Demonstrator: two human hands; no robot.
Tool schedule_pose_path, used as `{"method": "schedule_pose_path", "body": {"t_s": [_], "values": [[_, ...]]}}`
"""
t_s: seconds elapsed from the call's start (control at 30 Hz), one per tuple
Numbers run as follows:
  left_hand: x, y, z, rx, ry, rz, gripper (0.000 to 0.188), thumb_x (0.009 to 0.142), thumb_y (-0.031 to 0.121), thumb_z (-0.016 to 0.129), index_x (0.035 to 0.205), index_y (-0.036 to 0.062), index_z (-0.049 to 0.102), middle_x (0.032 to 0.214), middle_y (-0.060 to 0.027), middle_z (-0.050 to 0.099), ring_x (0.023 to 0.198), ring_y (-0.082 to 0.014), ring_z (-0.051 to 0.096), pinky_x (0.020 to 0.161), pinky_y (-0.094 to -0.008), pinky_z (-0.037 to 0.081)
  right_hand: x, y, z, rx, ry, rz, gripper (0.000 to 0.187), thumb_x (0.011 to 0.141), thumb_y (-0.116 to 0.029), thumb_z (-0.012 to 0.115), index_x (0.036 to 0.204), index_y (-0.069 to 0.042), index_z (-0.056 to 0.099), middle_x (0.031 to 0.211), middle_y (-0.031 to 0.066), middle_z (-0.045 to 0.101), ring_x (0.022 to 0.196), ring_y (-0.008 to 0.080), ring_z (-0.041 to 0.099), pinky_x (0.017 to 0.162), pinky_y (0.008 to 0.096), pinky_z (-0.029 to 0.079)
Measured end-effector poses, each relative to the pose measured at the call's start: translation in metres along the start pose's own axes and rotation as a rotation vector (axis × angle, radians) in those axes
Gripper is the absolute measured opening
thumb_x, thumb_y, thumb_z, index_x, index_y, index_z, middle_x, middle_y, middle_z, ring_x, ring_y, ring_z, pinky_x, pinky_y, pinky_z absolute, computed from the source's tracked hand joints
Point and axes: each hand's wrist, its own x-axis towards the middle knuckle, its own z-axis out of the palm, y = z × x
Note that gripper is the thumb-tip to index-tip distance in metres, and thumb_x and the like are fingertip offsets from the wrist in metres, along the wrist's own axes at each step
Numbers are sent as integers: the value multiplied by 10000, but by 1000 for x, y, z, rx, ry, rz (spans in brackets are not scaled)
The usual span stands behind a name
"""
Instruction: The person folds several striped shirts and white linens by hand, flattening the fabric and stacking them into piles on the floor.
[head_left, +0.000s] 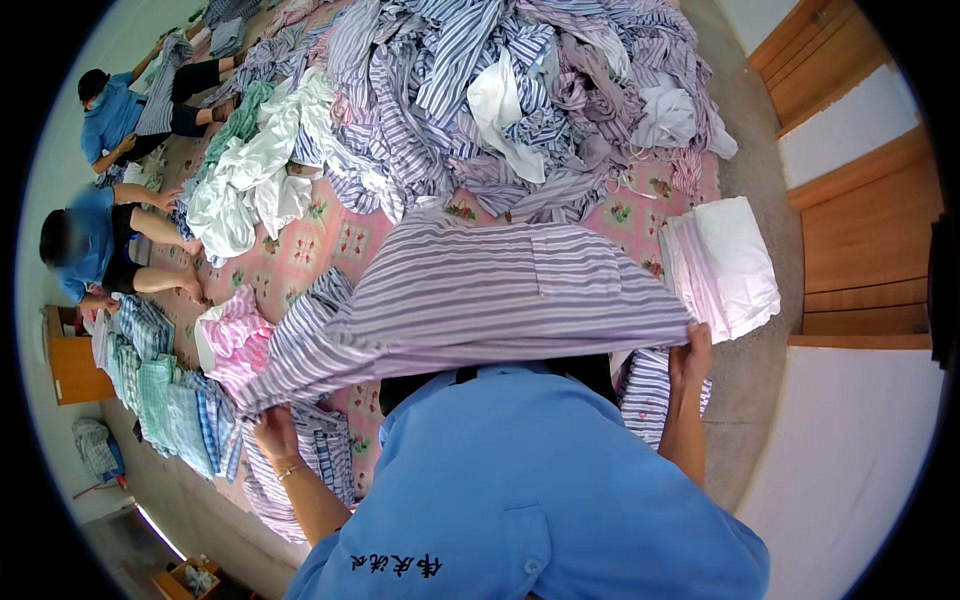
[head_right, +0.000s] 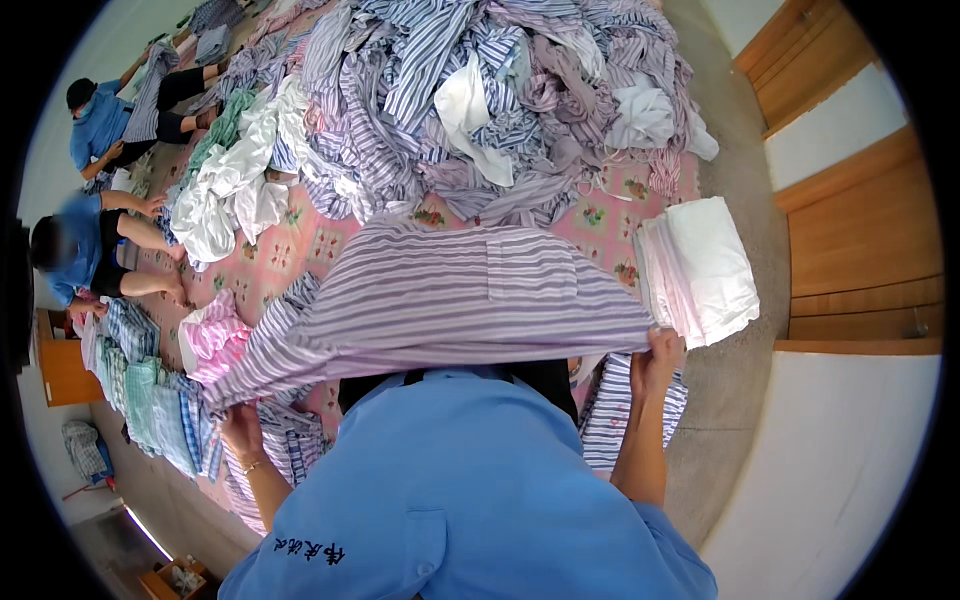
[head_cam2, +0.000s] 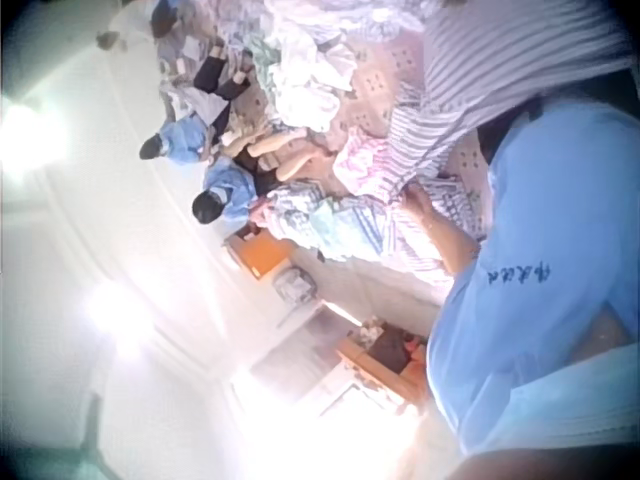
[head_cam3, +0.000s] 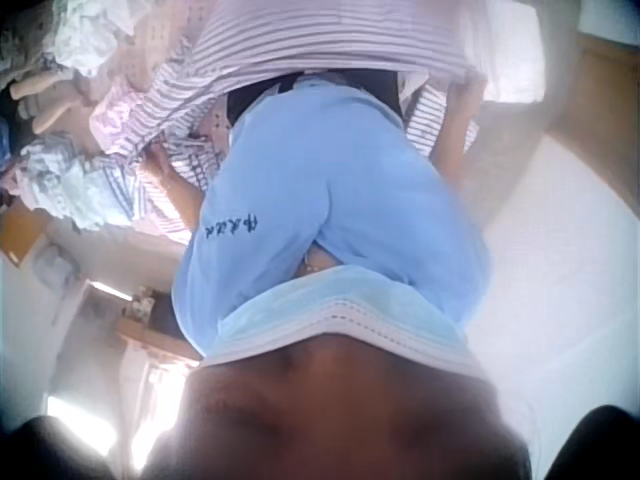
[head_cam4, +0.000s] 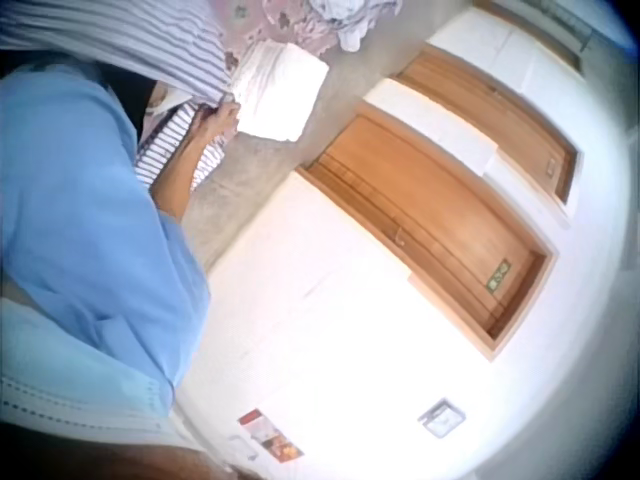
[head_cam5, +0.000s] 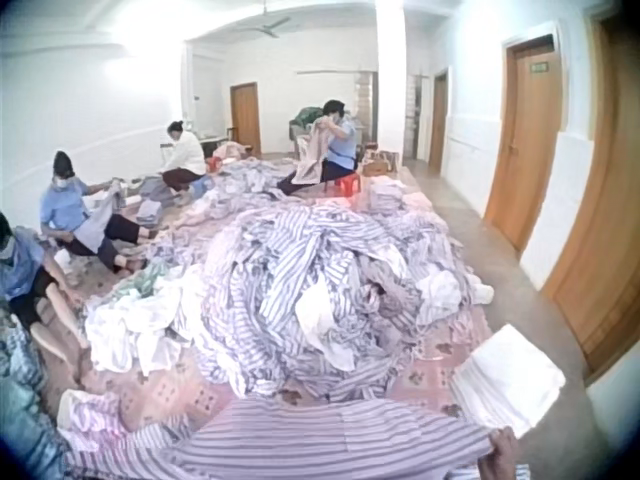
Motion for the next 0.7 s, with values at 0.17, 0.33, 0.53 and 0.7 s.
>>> {"method": "schedule_pose_path", "body": {"t_s": [0.17, 0.33, 0.53, 0.7], "values": [[-21, 7, -19, 248, 201, -221, 506, 773, 25, 607, 1247, 54, 434, 1248, -89, 491, 1110, -236, 480, 941, -388, 400, -11, 26, -46, -187, 12, 241, 247, 792, 57, 562, 699, -122, 418, 744, -13, 509, 764, 120, 498, 770, 288, 407], [78, 17, 46, 292, -94, -87, 432, 758, 37, 631, 1161, 17, 478, 1001, -63, 573, 957, -195, 563, 885, -347, 441, 7, 16, -48, -231, -103, 157, 247, 781, 71, 555, 705, -125, 426, 730, -14, 490, 733, 108, 466, 755, 276, 394], [168, -103, 38, 1048, -220, -270, 437, 933, 391, 415, 1220, 73, 500, 1088, -18, 564, 950, -155, 513, 839, -324, 400, 22, 25, -67, -259, 26, 103, 267, 734, 83, 556, 679, -134, 408, 687, -37, 396, 675, 98, 402, 679, 257, 357], [122, -181, 32, 640, -127, -632, 434, 933, 344, 470, 1252, 50, 475, 1158, -40, 564, 993, -141, 539, 853, -330, 441, 36, 21, -74, -219, 16, 121, 257, 732, 56, 562, 663, -131, 400, 679, -31, 429, 689, 102, 423, 700, 262, 365]]}}
